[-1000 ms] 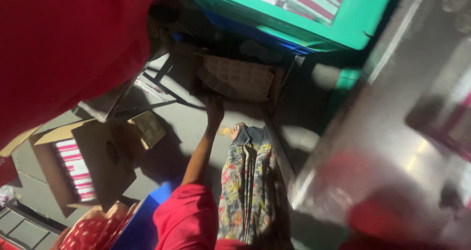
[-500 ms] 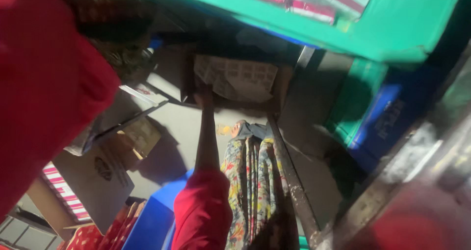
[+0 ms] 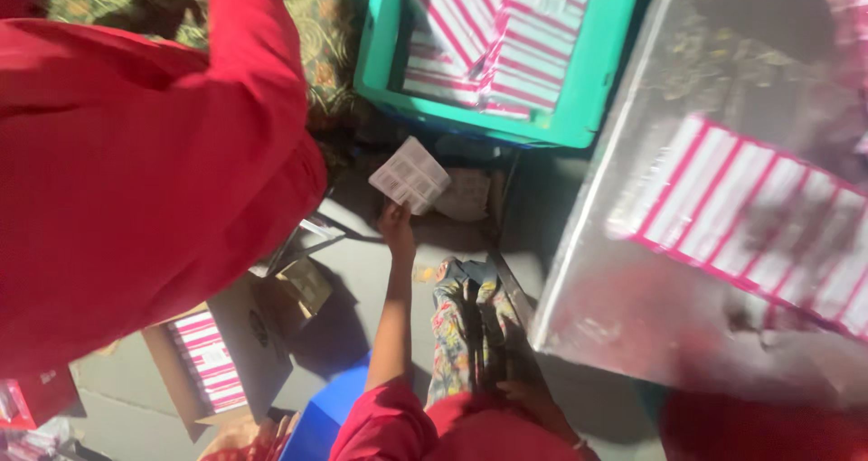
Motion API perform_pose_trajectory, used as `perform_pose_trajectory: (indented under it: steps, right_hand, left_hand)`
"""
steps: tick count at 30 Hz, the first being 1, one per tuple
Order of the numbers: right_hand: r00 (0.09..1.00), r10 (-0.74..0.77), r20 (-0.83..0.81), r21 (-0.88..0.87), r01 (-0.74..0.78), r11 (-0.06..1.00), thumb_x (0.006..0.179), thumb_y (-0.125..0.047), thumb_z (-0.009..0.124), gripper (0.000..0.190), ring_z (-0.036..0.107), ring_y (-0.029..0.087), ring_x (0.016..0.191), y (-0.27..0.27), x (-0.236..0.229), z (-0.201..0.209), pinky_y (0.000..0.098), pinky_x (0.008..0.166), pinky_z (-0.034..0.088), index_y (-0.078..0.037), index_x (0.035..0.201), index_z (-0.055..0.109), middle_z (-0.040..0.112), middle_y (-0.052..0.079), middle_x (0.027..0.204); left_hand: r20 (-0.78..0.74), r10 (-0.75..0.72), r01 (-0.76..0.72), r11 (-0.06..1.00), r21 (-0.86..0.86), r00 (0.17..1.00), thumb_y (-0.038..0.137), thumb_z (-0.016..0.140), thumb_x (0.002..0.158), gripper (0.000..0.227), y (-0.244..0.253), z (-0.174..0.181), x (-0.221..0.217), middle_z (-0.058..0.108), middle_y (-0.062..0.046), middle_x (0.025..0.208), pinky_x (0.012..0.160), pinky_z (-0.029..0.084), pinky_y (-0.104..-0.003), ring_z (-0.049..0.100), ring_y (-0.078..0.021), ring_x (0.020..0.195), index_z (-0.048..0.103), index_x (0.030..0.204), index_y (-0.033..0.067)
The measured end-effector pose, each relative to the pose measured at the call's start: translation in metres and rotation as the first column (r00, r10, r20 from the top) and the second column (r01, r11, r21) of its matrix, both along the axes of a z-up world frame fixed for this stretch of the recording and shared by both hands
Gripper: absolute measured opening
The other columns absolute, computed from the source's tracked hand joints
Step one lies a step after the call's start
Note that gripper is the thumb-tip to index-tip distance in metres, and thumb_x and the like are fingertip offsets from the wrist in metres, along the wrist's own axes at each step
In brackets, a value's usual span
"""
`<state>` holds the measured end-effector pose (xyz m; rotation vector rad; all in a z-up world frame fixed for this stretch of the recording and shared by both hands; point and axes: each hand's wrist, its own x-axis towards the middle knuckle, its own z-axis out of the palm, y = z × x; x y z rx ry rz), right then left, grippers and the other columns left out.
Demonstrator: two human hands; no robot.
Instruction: The person applies white labels to pink-and-white striped snack packages by hand, smoothing each label and stacking the labeled packages on a metal table. A coworker nearby places packages into a green crate.
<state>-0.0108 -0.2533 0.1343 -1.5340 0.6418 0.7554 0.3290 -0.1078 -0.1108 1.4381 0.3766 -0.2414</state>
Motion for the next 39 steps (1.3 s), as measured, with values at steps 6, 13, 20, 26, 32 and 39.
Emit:
perform_pose_trajectory:
  steps: [6, 13, 20, 26, 32, 39]
  right_hand:
    - [0.944, -0.005, 0.33, -0.317, 0.116, 0.941, 0.091, -0.016, 0.066, 0.039, 0.073, 0.025, 0.113, -0.059, 0.073, 0.112, 0.0354, 0.098, 0.055, -0.008, 0.129, 0.064, 0.076, 0.01, 0.119]
    - [0.895, 0.171, 0.411, -0.861, 0.319, 0.397, 0.092, -0.031, 0.07, 0.063, 0.046, 0.045, 0.137, -0.179, 0.118, 0.133, 0.0515, 0.114, 0.034, 0.001, 0.143, 0.051, 0.052, 0.026, 0.146]
    - [0.911, 0.272, -0.311, -0.856, -0.392, 0.336, 0.045, -0.06, 0.096, 0.159, -0.014, 0.046, 0.153, -0.327, 0.169, 0.105, 0.0784, 0.111, 0.001, -0.012, 0.164, 0.002, -0.007, 0.022, 0.171]
    - [0.927, 0.246, -0.284, -0.831, -0.366, 0.42, 0.049, -0.071, 0.089, 0.137, 0.0, 0.042, 0.156, -0.436, 0.187, 0.126, 0.079, 0.114, -0.002, -0.013, 0.157, 0.028, 0.025, 0.019, 0.163]
    - [0.919, 0.244, -0.309, -0.8, -0.389, 0.456, 0.046, -0.064, 0.095, 0.091, 0.059, 0.035, 0.127, -0.423, 0.18, 0.137, 0.0555, 0.111, 0.039, -0.01, 0.115, 0.073, 0.072, 0.015, 0.123]
    - [0.974, 0.228, 0.013, -0.816, -0.121, 0.566, 0.056, -0.065, 0.093, 0.071, 0.072, 0.036, 0.081, -0.342, 0.147, 0.138, 0.0481, 0.076, 0.056, -0.001, 0.081, 0.077, 0.074, 0.021, 0.082]
  left_hand:
    - [0.075, -0.148, 0.139, 0.984, 0.114, 0.986, 0.005, 0.075, 0.097, 0.01, -0.007, 0.105, 0.015, 0.066, -0.003, 0.085, 0.068, 0.044, -0.024, 0.056, -0.0073, 0.077, 0.073, 0.101, -0.0036]
    - [0.261, -0.276, 0.269, 0.961, 0.064, 0.925, 0.005, 0.074, 0.093, 0.008, -0.026, 0.264, -0.004, 0.07, 0.0, 0.082, 0.07, 0.05, -0.021, 0.061, -0.0049, 0.075, 0.074, 0.09, -0.0031]
    - [0.241, -0.327, 0.298, 0.943, 0.151, 0.914, 0.007, 0.064, 0.106, 0.014, -0.037, 0.358, -0.056, 0.066, -0.003, 0.084, 0.068, 0.047, -0.025, 0.055, -0.0078, 0.075, 0.068, 0.098, -0.0042]
    - [0.285, -0.327, 0.307, 0.945, 0.116, 0.901, 0.012, 0.051, 0.108, 0.024, -0.037, 0.408, -0.07, 0.07, -0.005, 0.102, 0.083, 0.048, -0.024, 0.059, -0.0088, 0.091, 0.067, 0.115, -0.0046]
    - [0.25, -0.291, 0.287, 0.956, 0.055, 0.924, 0.015, 0.053, 0.11, 0.025, -0.036, 0.398, -0.092, 0.069, -0.006, 0.101, 0.081, 0.046, -0.025, 0.057, -0.0096, 0.09, 0.067, 0.115, -0.0057]
    - [0.227, -0.397, 0.387, 0.918, 0.09, 0.89, 0.014, 0.055, 0.108, 0.02, -0.06, 0.369, -0.073, 0.064, -0.004, 0.104, 0.086, 0.047, -0.026, 0.055, -0.0095, 0.096, 0.064, 0.114, -0.003]
